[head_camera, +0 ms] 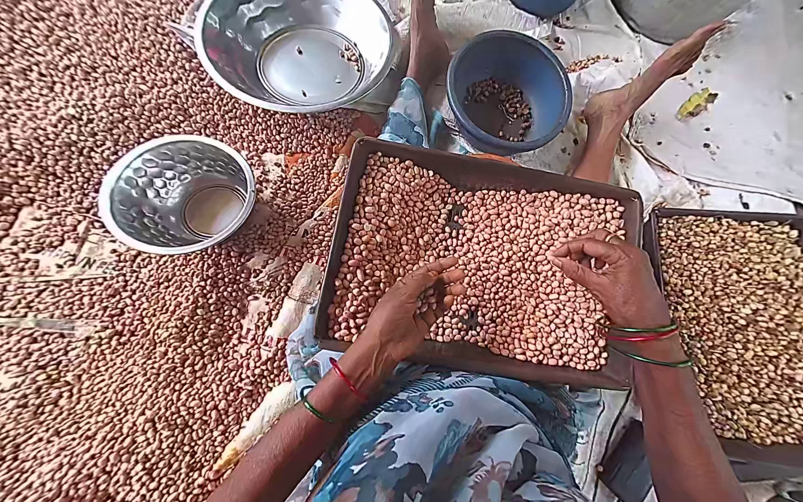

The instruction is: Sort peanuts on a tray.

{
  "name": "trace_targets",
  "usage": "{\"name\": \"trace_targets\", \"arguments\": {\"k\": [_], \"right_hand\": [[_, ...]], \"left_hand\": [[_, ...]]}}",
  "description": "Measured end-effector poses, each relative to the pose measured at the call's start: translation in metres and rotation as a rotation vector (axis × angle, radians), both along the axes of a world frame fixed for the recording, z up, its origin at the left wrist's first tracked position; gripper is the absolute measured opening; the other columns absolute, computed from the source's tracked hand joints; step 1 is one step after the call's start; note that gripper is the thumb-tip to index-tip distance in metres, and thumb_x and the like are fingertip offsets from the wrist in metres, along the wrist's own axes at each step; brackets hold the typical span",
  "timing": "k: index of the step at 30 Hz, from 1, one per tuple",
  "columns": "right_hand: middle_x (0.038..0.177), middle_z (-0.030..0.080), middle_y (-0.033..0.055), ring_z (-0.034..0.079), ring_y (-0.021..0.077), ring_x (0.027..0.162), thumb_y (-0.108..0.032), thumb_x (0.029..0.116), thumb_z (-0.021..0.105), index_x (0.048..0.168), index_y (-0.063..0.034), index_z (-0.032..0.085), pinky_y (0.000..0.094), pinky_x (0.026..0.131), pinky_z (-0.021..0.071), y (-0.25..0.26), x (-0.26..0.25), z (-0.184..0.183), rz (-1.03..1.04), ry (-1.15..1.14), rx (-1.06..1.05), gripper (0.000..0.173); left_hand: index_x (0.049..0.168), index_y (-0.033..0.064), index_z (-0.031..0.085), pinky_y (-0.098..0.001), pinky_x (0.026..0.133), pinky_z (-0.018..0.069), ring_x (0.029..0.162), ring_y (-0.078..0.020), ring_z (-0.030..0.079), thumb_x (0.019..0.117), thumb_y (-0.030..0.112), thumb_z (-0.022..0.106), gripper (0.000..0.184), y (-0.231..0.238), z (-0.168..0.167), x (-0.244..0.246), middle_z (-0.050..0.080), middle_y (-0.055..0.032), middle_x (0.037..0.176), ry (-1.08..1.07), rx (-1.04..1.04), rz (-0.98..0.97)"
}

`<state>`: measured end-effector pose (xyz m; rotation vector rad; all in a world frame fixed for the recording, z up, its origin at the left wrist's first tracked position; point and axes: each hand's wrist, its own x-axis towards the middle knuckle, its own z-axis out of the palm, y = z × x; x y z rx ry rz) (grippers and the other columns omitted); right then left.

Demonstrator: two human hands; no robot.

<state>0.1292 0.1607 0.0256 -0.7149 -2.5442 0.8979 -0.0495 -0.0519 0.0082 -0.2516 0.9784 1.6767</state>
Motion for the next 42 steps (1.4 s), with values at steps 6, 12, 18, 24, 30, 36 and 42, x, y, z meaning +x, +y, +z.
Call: {"name": "trace_targets", "arguments": {"k": [6,12,18,24,30,36,42], "right_hand": [[0.092,0.067,0.0253,0.065,0.0413,0.080,0.000,0.0912,0.072,0.101,0.0052,0.073,0.0604,0.074,0.0481,-0.010,-0.007,-0.002,-0.072,-0.349,0.149,0.012],[0.100,0.072,0.0267,0.071,0.0453,0.089,-0.006,0.0934,0.070,0.106,0.0038,0.076,0.0615,0.076,0.0512,-0.031,-0.011,-0.047,0.012,-0.210,0.369,0.017],[0.089,0.071,0.0247,0.068,0.0409,0.077,-0.001,0.0909,0.071,0.098,0.0058,0.075,0.0574,0.071,0.0503,-0.027,-0.015,-0.041,-0.037,-0.191,0.261,0.011],[0.092,0.069,0.0007,0.055,-0.0018,0.071,-0.017,0.0946,0.065,0.102,-0.0021,0.075,0.0138,0.065,0.0444,-0.029,-0.026,-0.012,0.088,0.040,-0.167,0.019],[0.121,0.070,0.0202,0.066,0.0387,0.113,-0.014,0.0943,0.069,0.117,-0.0030,0.075,0.0579,0.094,0.0488,-0.038,-0.085,-0.060,0.257,-0.012,0.059,0.026],[0.099,0.073,0.0180,0.067,0.0391,0.105,-0.019,0.0899,0.073,0.095,-0.0026,0.077,0.0631,0.096,0.0421,-0.052,-0.064,-0.068,0.710,-0.291,-0.027,0.018],[0.123,0.070,0.0204,0.048,0.0510,0.135,0.004,0.0831,0.072,0.095,-0.0070,0.080,0.0775,0.101,0.0272,-0.008,-0.016,-0.019,0.248,-0.429,0.390,0.018]], "left_hand": [[0.110,-0.0011,0.064,-0.0192,0.067,0.0565,0.071,-0.0088,0.068,0.1108,0.012,0.036,0.031,0.029,-0.009,0.028,0.071,-0.0067,0.085,-0.086,0.017,-0.173],[0.104,0.0006,0.063,-0.0192,0.063,0.0566,0.064,-0.0081,0.065,0.1108,0.013,0.036,0.031,0.018,-0.020,0.023,0.066,-0.0046,0.076,-0.135,-0.037,-0.056],[0.104,0.0006,0.064,-0.0188,0.064,0.0564,0.065,-0.0079,0.066,0.1107,0.013,0.036,0.030,0.019,-0.020,0.023,0.067,-0.0046,0.078,-0.118,-0.064,-0.061],[0.117,-0.0024,0.060,-0.0215,0.070,0.0585,0.078,-0.0125,0.072,0.1116,0.016,0.035,0.032,0.023,-0.021,0.025,0.072,-0.0104,0.095,-0.166,-0.060,-0.146],[0.096,0.0072,0.062,-0.0108,0.049,0.0473,0.047,0.0003,0.052,0.1122,0.021,0.029,0.039,0.001,-0.015,0.007,0.052,0.0053,0.060,-0.204,0.122,0.025],[0.124,0.0051,0.062,-0.0094,0.050,0.0479,0.049,0.0010,0.054,0.1094,0.014,0.032,0.034,-0.046,-0.018,-0.035,0.055,0.0061,0.062,-0.183,0.464,0.300],[0.129,0.0083,0.057,-0.0154,0.069,0.0573,0.075,-0.0052,0.069,0.1050,0.005,0.028,0.038,-0.074,-0.017,-0.060,0.070,-0.0020,0.098,-0.048,0.424,0.527]]}}
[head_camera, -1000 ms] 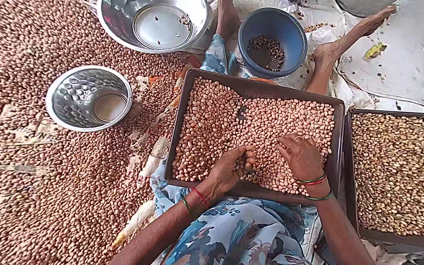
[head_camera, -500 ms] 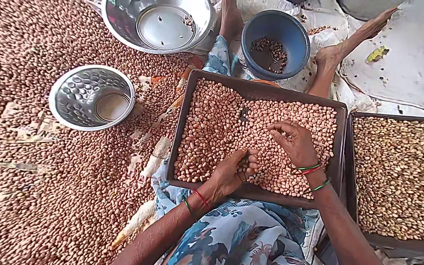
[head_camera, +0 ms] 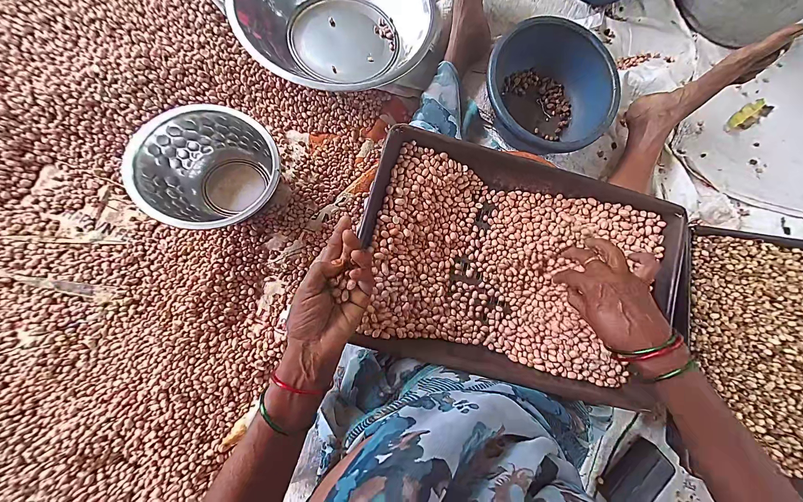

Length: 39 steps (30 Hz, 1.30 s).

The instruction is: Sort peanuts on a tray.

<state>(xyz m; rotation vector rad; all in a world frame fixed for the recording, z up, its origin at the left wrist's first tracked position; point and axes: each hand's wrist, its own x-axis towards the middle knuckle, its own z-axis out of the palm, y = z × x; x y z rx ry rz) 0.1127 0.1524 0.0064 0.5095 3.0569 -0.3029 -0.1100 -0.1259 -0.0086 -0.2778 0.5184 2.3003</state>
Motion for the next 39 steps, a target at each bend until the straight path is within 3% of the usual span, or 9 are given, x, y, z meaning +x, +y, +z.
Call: {"name": "trace_targets", "arguments": {"k": [2,5,8,13,17,27,31,35,39], "right_hand": [[0.133,0.066,0.0210,0.048,0.0513,0.136,-0.003,0.0874,0.071,0.105,-0.0093,0.080,0.0781,0.099,0.0316,-0.019,-0.012,-0.002,0.038,0.094,-0.015,0.021],[0.140,0.063,0.0144,0.053,0.0397,0.136,-0.014,0.0876,0.074,0.115,-0.0172,0.079,0.0678,0.098,0.0414,-0.073,-0.045,-0.031,0.332,0.197,-0.391,0.028],[0.131,0.070,0.0096,0.055,0.0388,0.135,-0.012,0.0919,0.067,0.101,-0.0145,0.080,0.0726,0.101,0.0368,-0.102,-0.075,-0.058,0.527,0.182,-0.454,0.016],[0.133,0.065,0.0198,0.053,0.0477,0.131,0.003,0.0793,0.078,0.102,-0.0106,0.080,0.0742,0.094,0.0374,-0.017,-0.075,-0.016,0.192,0.175,-0.112,0.027],[0.107,0.070,0.0271,0.066,0.0485,0.100,0.003,0.0913,0.069,0.103,0.0008,0.077,0.0671,0.084,0.0463,0.019,-0.041,0.020,-0.024,0.197,-0.080,0.014],[0.099,0.070,0.0250,0.069,0.0422,0.087,-0.001,0.0973,0.064,0.109,0.0026,0.074,0.0569,0.078,0.0542,-0.009,-0.070,-0.011,-0.028,0.305,-0.141,0.016],[0.102,0.071,0.0278,0.068,0.0487,0.101,-0.004,0.0938,0.070,0.110,0.0031,0.075,0.0628,0.088,0.0499,-0.011,-0.097,-0.021,0.023,0.193,-0.094,0.018],[0.091,0.070,0.0272,0.064,0.0505,0.099,0.001,0.0929,0.067,0.095,0.0040,0.074,0.0641,0.085,0.0439,-0.009,-0.092,-0.008,-0.107,-0.004,0.031,0.008],[0.113,0.066,0.0334,0.054,0.0560,0.120,0.001,0.0958,0.060,0.108,0.0044,0.074,0.0711,0.096,0.0354,0.010,-0.096,0.018,-0.312,-0.106,0.126,0.019]], "left_hand": [[0.122,0.0080,0.060,-0.0193,0.071,0.0591,0.075,-0.0092,0.070,0.1035,0.006,0.032,0.033,-0.002,-0.002,-0.003,0.069,-0.0035,0.092,0.003,0.040,0.060],[0.120,0.0051,0.063,-0.0201,0.069,0.0602,0.072,-0.0103,0.071,0.1059,0.010,0.035,0.032,0.001,0.000,-0.001,0.071,-0.0058,0.088,-0.027,0.063,0.105],[0.119,0.0049,0.063,-0.0152,0.062,0.0564,0.064,-0.0054,0.066,0.1059,0.010,0.032,0.033,0.001,0.005,0.002,0.068,-0.0016,0.082,-0.015,0.116,0.064],[0.113,0.0050,0.065,-0.0144,0.059,0.0552,0.060,-0.0044,0.064,0.1072,0.011,0.034,0.033,-0.008,0.011,0.001,0.066,-0.0003,0.074,0.002,0.186,0.044],[0.109,0.0064,0.065,-0.0130,0.060,0.0540,0.061,-0.0036,0.063,0.1085,0.014,0.033,0.033,-0.009,0.005,0.000,0.065,0.0008,0.074,-0.033,0.158,0.094],[0.114,0.0055,0.064,-0.0154,0.061,0.0561,0.061,-0.0060,0.065,0.1064,0.012,0.036,0.030,0.012,0.013,0.010,0.066,-0.0014,0.076,-0.048,0.114,0.022],[0.111,0.0061,0.065,-0.0169,0.063,0.0573,0.064,-0.0073,0.067,0.1066,0.012,0.036,0.030,0.010,0.013,0.011,0.066,-0.0017,0.077,-0.034,0.133,0.001],[0.110,0.0059,0.066,-0.0166,0.062,0.0569,0.062,-0.0067,0.066,0.1062,0.010,0.037,0.029,0.008,0.013,0.009,0.066,-0.0015,0.075,-0.048,0.114,0.013],[0.110,0.0059,0.065,-0.0165,0.064,0.0573,0.064,-0.0070,0.066,0.1060,0.010,0.038,0.027,0.006,0.007,0.007,0.066,-0.0018,0.076,-0.073,0.116,0.019]]}}
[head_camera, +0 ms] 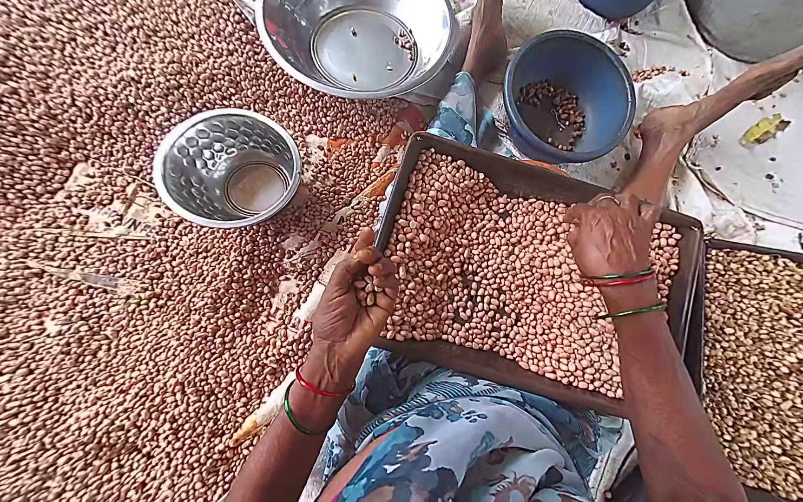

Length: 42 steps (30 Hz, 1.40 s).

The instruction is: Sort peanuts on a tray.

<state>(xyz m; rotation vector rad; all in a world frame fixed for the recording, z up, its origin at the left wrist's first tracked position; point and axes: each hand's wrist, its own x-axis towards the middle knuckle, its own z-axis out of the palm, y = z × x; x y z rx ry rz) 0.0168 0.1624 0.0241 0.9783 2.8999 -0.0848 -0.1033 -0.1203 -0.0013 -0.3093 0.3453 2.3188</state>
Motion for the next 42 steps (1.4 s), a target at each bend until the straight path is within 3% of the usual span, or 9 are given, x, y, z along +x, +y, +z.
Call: {"name": "trace_targets", "arguments": {"k": [5,8,14,18,23,27,30,35,42], "right_hand": [[0.132,0.064,0.0248,0.056,0.0470,0.126,-0.016,0.0945,0.069,0.125,-0.0060,0.073,0.0680,0.098,0.0392,-0.011,-0.042,-0.059,0.279,0.425,-0.366,0.032],[0.114,0.069,0.0227,0.062,0.0433,0.109,-0.028,0.0870,0.076,0.106,-0.0033,0.079,0.0665,0.090,0.0394,-0.050,-0.047,-0.085,0.382,0.538,-0.483,0.031],[0.101,0.074,0.0174,0.060,0.0463,0.119,-0.001,0.0716,0.086,0.091,-0.0092,0.081,0.0740,0.093,0.0343,-0.021,0.021,-0.041,0.552,0.147,-0.385,0.021],[0.127,0.067,0.0241,0.041,0.0561,0.139,0.009,0.0855,0.066,0.097,-0.0074,0.080,0.0828,0.098,0.0234,0.006,0.036,-0.010,0.284,0.176,-0.179,0.025],[0.131,0.066,0.0168,0.058,0.0410,0.127,0.006,0.0831,0.065,0.120,-0.0105,0.076,0.0673,0.091,0.0438,-0.078,0.003,-0.051,0.567,0.382,-0.502,0.042],[0.125,0.067,0.0225,0.055,0.0428,0.128,0.000,0.0967,0.058,0.114,-0.0030,0.075,0.0655,0.103,0.0344,-0.109,0.018,-0.033,0.609,-0.160,-0.836,0.025],[0.124,0.068,0.0229,0.062,0.0407,0.120,-0.011,0.1020,0.055,0.123,-0.0055,0.073,0.0603,0.101,0.0430,-0.080,0.033,-0.002,0.501,-0.455,-0.771,0.029],[0.090,0.071,0.0230,0.069,0.0406,0.085,-0.005,0.0941,0.069,0.099,-0.0006,0.079,0.0576,0.076,0.0517,-0.061,0.039,-0.033,0.288,0.182,-0.406,0.012],[0.078,0.068,0.0251,0.070,0.0421,0.069,-0.004,0.0893,0.071,0.091,0.0075,0.074,0.0530,0.061,0.0529,-0.084,0.037,-0.071,0.410,0.253,-0.080,0.011]], "left_hand": [[0.109,0.0071,0.063,-0.0153,0.062,0.0560,0.062,-0.0054,0.064,0.1058,0.010,0.037,0.026,0.007,0.001,0.003,0.064,-0.0006,0.075,0.024,0.018,-0.032],[0.109,0.0056,0.066,-0.0168,0.064,0.0571,0.064,-0.0067,0.066,0.1044,0.009,0.041,0.025,0.007,0.002,0.006,0.066,-0.0016,0.076,0.020,0.043,-0.024],[0.109,0.0071,0.065,-0.0151,0.061,0.0557,0.061,-0.0056,0.064,0.1046,0.009,0.040,0.026,-0.002,0.001,0.000,0.065,-0.0008,0.073,0.025,0.006,-0.010],[0.112,0.0055,0.061,-0.0131,0.059,0.0532,0.058,-0.0041,0.061,0.1059,0.011,0.034,0.028,-0.007,-0.004,-0.004,0.062,-0.0005,0.073,-0.011,0.045,0.033],[0.118,0.0052,0.060,-0.0122,0.057,0.0532,0.058,-0.0030,0.061,0.1063,0.011,0.032,0.031,0.001,0.001,0.001,0.063,0.0003,0.074,0.031,0.024,0.015],[0.115,0.0042,0.062,-0.0133,0.058,0.0541,0.059,-0.0042,0.062,0.1047,0.009,0.037,0.027,-0.004,0.003,0.001,0.064,-0.0007,0.073,0.051,0.087,0.006],[0.113,0.0041,0.062,-0.0141,0.058,0.0541,0.058,-0.0050,0.062,0.1042,0.008,0.040,0.024,-0.009,0.000,-0.002,0.063,-0.0018,0.073,0.041,0.050,0.024],[0.112,0.0055,0.063,-0.0134,0.057,0.0534,0.057,-0.0039,0.061,0.1069,0.011,0.035,0.029,0.004,-0.002,0.006,0.064,-0.0001,0.073,0.008,-0.081,-0.034],[0.109,0.0072,0.066,-0.0139,0.056,0.0529,0.057,-0.0023,0.059,0.1101,0.015,0.030,0.037,0.014,0.005,0.014,0.062,0.0022,0.073,0.125,-0.281,-0.198]]}}
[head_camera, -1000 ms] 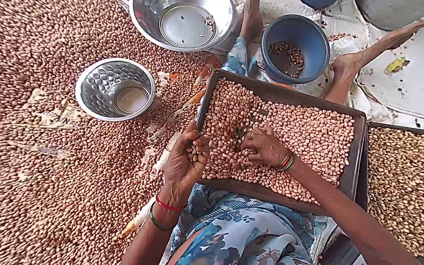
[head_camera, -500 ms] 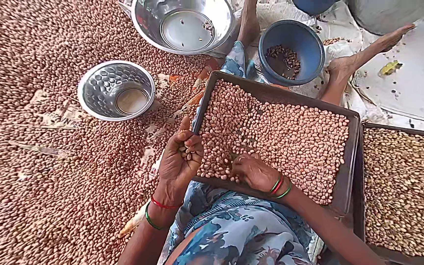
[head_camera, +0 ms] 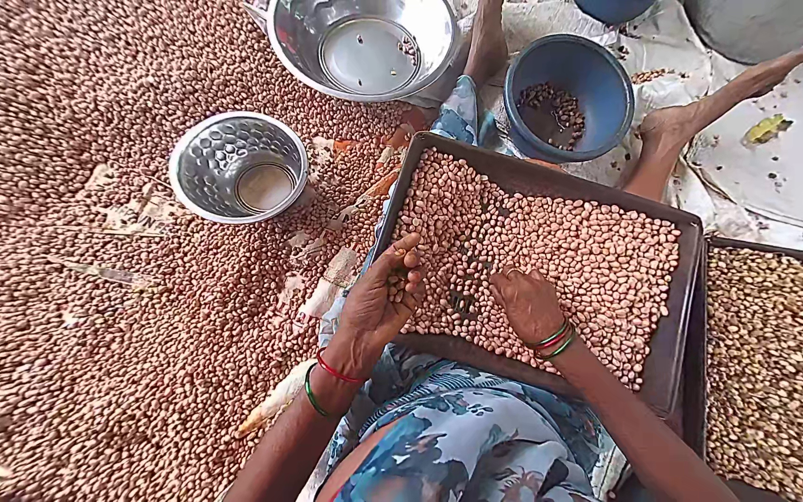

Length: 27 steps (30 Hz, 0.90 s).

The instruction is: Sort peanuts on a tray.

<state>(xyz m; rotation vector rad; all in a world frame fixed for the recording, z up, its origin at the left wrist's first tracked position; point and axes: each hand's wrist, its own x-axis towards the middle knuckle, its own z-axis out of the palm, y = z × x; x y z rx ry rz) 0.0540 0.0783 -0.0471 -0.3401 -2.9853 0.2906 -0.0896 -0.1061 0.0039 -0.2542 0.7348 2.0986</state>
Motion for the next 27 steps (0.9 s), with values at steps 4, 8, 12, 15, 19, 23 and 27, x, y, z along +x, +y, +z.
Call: {"name": "trace_targets", "arguments": {"k": [4,8,12,15,19,23,27], "right_hand": [[0.082,0.064,0.0214,0.065,0.0339,0.072,-0.008,0.0967,0.068,0.095,0.0081,0.068,0.0475,0.067,0.0525,0.008,-0.007,0.023,-0.138,-0.120,-0.450,0.016],[0.085,0.070,0.0227,0.069,0.0358,0.072,-0.002,0.0953,0.066,0.102,0.0063,0.074,0.0489,0.067,0.0563,0.004,-0.015,0.014,-0.027,-0.043,-0.442,0.013],[0.077,0.066,0.0266,0.070,0.0415,0.064,0.006,0.0889,0.064,0.091,0.0116,0.071,0.0485,0.053,0.0555,-0.014,-0.018,0.001,0.083,-0.002,-0.079,0.009],[0.082,0.067,0.0269,0.071,0.0429,0.073,0.008,0.0925,0.060,0.094,0.0132,0.070,0.0496,0.061,0.0570,-0.016,-0.023,0.016,0.115,-0.211,-0.123,0.012],[0.102,0.066,0.0331,0.070,0.0467,0.086,-0.003,0.0961,0.064,0.109,0.0117,0.068,0.0581,0.072,0.0560,0.038,-0.040,0.063,-0.067,-0.078,-0.202,0.020],[0.125,0.060,0.0355,0.066,0.0486,0.097,-0.012,0.0968,0.070,0.128,0.0072,0.063,0.0609,0.082,0.0517,0.080,-0.044,0.113,-0.157,0.107,-0.119,0.037],[0.101,0.074,0.0179,0.072,0.0342,0.097,-0.007,0.0894,0.070,0.096,-0.0014,0.078,0.0486,0.084,0.0575,0.027,-0.018,0.040,0.394,0.078,-0.362,0.012]], "left_hand": [[0.110,0.0067,0.065,-0.0139,0.057,0.0527,0.057,-0.0024,0.059,0.1098,0.014,0.029,0.037,0.000,-0.003,-0.001,0.061,0.0028,0.072,-0.009,-0.003,0.021],[0.106,0.0076,0.064,-0.0145,0.057,0.0537,0.056,-0.0026,0.059,0.1102,0.014,0.029,0.036,-0.002,-0.004,-0.001,0.060,0.0030,0.070,-0.056,-0.030,0.058],[0.103,0.0068,0.066,-0.0148,0.056,0.0539,0.055,-0.0029,0.059,0.1101,0.015,0.031,0.036,-0.002,-0.005,-0.003,0.061,0.0024,0.069,-0.054,-0.051,0.066],[0.103,0.0070,0.066,-0.0146,0.057,0.0542,0.056,-0.0029,0.060,0.1098,0.014,0.031,0.036,-0.003,-0.007,-0.005,0.062,0.0022,0.070,-0.062,-0.035,0.062],[0.103,0.0067,0.065,-0.0151,0.056,0.0542,0.055,-0.0031,0.059,0.1096,0.014,0.031,0.035,-0.001,-0.006,-0.006,0.061,0.0020,0.069,-0.069,-0.023,0.062],[0.105,0.0060,0.065,-0.0159,0.056,0.0549,0.056,-0.0036,0.060,0.1092,0.013,0.033,0.033,-0.003,-0.007,-0.005,0.061,0.0012,0.071,-0.074,-0.028,0.060],[0.104,0.0078,0.064,-0.0142,0.055,0.0535,0.055,-0.0024,0.059,0.1094,0.012,0.032,0.033,0.003,-0.007,-0.004,0.060,0.0029,0.071,-0.040,-0.072,0.015]]}}
